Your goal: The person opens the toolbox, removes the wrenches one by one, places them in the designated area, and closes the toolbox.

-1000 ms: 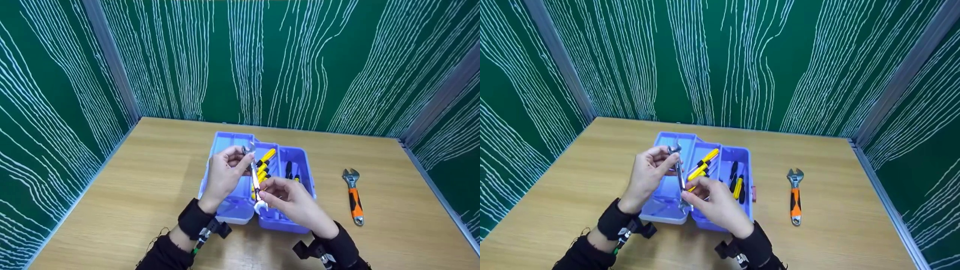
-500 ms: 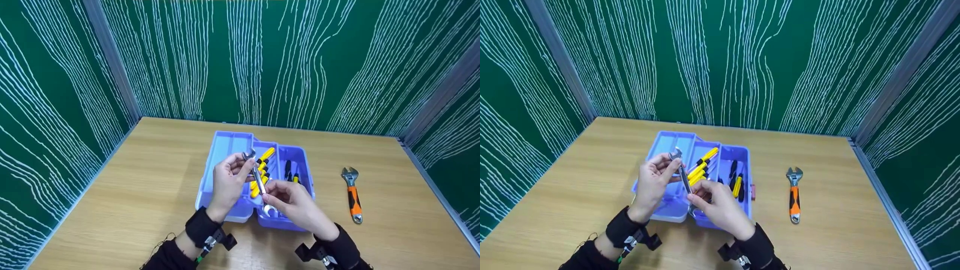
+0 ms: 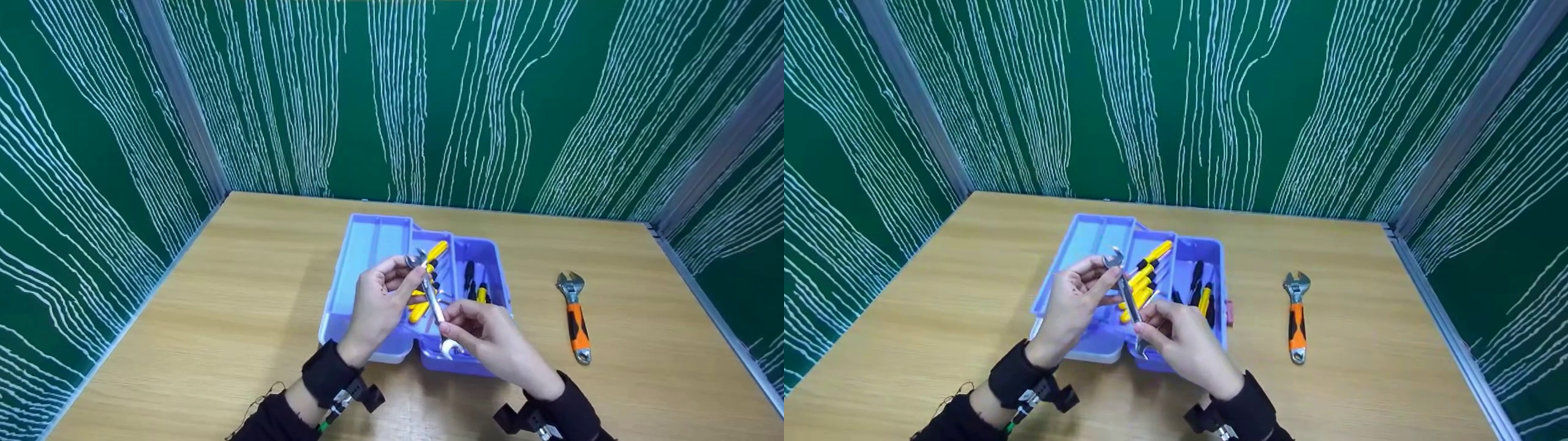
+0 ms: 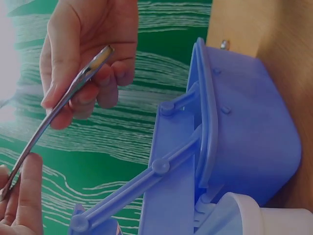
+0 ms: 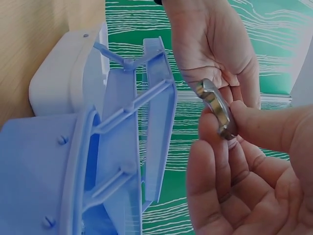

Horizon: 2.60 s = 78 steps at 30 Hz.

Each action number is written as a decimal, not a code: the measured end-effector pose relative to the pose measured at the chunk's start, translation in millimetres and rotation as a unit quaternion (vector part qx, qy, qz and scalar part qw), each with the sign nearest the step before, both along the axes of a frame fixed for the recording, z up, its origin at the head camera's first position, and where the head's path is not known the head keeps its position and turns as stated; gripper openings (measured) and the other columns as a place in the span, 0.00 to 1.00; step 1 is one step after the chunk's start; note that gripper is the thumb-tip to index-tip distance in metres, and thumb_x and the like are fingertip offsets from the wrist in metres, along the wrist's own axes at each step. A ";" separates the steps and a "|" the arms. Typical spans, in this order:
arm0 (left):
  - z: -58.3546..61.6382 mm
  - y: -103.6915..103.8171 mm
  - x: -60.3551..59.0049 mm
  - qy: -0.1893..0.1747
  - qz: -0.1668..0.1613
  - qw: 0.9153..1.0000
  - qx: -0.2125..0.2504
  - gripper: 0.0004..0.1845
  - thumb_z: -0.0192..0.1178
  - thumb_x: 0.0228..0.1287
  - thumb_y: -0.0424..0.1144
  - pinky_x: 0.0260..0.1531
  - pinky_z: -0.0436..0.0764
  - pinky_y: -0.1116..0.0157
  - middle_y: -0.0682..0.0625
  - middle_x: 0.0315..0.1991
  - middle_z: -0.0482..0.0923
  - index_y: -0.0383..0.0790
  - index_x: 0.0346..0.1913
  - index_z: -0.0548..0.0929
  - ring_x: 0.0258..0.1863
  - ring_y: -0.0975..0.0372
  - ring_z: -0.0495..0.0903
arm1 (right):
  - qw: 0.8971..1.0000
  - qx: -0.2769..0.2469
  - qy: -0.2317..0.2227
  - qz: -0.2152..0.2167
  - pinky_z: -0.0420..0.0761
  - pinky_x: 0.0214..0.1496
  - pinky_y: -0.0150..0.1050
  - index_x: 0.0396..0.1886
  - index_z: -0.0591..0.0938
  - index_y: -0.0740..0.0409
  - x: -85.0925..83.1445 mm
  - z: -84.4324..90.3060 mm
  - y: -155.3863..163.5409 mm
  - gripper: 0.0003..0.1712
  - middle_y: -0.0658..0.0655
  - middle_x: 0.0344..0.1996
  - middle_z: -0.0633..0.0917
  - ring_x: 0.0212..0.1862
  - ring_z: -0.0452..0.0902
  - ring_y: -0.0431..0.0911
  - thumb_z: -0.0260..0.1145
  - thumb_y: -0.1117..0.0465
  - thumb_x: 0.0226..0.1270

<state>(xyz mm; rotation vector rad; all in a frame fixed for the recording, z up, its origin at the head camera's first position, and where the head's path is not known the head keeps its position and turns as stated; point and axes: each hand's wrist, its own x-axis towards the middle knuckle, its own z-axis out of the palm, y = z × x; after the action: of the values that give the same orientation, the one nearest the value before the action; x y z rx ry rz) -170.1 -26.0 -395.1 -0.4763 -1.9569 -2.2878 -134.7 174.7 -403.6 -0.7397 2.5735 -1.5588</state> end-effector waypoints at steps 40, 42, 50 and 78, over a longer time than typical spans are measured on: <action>-21.8 12.4 41.1 0.153 -0.133 0.943 -0.264 0.24 0.63 0.70 0.41 0.36 0.85 0.77 0.49 0.53 0.84 0.45 0.67 0.75 0.42 0.69 0.86 | 0.983 0.045 -0.015 -0.176 0.80 0.27 0.32 0.41 0.83 0.61 -2.2 -5.4 103.5 0.11 0.56 0.29 0.84 0.27 0.79 0.41 0.66 0.56 0.72; -23.5 12.5 42.9 0.168 -0.136 0.936 -0.277 0.24 0.63 0.70 0.41 0.36 0.84 0.78 0.49 0.52 0.84 0.44 0.67 0.75 0.42 0.70 0.86 | 0.980 0.056 -0.025 -0.187 0.81 0.28 0.33 0.42 0.83 0.61 -3.3 -7.8 112.8 0.13 0.56 0.30 0.85 0.28 0.80 0.41 0.65 0.54 0.72; -32.4 10.4 47.9 0.197 -0.149 0.921 -0.301 0.24 0.62 0.71 0.44 0.36 0.83 0.80 0.51 0.51 0.84 0.45 0.67 0.75 0.41 0.72 0.85 | 0.964 0.105 -0.065 -0.235 0.84 0.33 0.34 0.48 0.81 0.61 -4.9 -16.8 151.5 0.21 0.57 0.35 0.86 0.33 0.82 0.44 0.63 0.46 0.73; -46.7 18.7 73.7 0.256 -0.221 0.865 -0.372 0.23 0.61 0.72 0.43 0.36 0.76 0.88 0.52 0.54 0.83 0.45 0.66 0.75 0.42 0.78 0.82 | 0.916 0.169 -0.218 -0.292 0.76 0.36 0.37 0.54 0.77 0.63 -27.6 -64.6 242.9 0.24 0.57 0.40 0.84 0.40 0.76 0.48 0.58 0.46 0.77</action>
<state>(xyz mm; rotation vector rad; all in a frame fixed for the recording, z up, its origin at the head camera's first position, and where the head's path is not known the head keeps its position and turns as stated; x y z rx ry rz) -96.3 -7.3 -441.8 -1.5455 -2.5018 -1.2100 -162.2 417.6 -468.1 0.4087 2.7000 -1.1235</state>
